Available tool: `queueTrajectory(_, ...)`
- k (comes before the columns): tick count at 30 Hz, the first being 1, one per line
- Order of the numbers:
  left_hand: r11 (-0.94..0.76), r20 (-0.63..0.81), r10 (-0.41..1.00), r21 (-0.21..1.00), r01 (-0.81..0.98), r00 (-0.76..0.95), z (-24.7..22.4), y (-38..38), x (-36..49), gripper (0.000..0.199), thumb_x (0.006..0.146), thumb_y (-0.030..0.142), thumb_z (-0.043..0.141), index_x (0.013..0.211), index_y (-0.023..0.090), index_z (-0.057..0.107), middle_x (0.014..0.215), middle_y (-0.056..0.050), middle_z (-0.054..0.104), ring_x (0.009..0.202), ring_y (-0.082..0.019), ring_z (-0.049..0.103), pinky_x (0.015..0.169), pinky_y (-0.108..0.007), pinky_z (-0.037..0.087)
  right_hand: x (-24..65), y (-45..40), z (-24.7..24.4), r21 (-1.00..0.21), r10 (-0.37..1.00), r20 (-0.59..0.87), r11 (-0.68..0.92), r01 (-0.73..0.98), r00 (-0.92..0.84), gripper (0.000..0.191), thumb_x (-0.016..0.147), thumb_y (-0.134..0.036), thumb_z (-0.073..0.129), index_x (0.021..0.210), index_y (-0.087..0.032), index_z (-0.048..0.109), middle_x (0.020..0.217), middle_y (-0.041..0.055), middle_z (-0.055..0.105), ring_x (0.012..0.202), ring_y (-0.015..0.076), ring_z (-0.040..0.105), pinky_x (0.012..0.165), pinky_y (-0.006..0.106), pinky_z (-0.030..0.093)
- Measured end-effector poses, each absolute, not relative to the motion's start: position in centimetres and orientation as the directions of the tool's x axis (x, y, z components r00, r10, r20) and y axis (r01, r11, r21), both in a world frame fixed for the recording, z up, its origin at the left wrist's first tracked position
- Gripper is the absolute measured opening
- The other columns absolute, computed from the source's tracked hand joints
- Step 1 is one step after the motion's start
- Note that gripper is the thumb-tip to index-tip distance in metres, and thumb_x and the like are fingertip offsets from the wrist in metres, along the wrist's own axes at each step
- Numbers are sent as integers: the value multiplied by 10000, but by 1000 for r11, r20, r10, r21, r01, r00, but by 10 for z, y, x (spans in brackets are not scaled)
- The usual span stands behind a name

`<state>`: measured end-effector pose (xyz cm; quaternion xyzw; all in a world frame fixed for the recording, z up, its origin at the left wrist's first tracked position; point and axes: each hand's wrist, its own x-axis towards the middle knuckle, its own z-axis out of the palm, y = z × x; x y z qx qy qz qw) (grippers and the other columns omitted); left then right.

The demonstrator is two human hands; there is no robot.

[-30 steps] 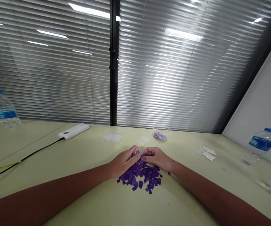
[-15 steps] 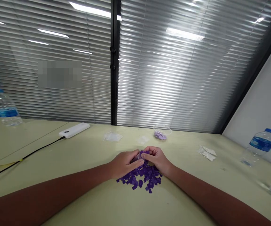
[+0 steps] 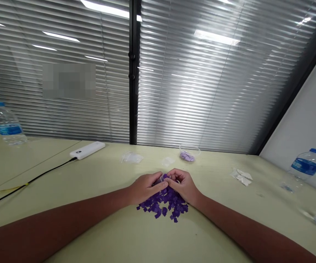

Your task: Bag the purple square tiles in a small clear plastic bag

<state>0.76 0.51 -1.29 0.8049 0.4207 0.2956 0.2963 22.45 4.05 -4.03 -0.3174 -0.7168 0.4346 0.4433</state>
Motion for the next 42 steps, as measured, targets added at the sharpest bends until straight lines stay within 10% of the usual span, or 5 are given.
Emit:
queueTrajectory(10,-463,227,848,758,459,480,-15,8,7,474,1000,682,502,1037,234,654,913,-2,677,838,-206,594,751,-289,455,226,33,-31,-630,666,611,736,248,-428,240,997,-408,583,933,-209,701,727,1,530,674,146,492,647,288,405)
queueTrajectory(42,-455,247,843,801,389,478,-14,8,6,545,1087,641,339,938,199,622,902,-22,648,863,-201,599,818,-316,486,226,31,-31,-430,464,689,880,201,-557,146,1039,-270,556,1123,-235,670,894,43,625,842,187,582,758,341,486)
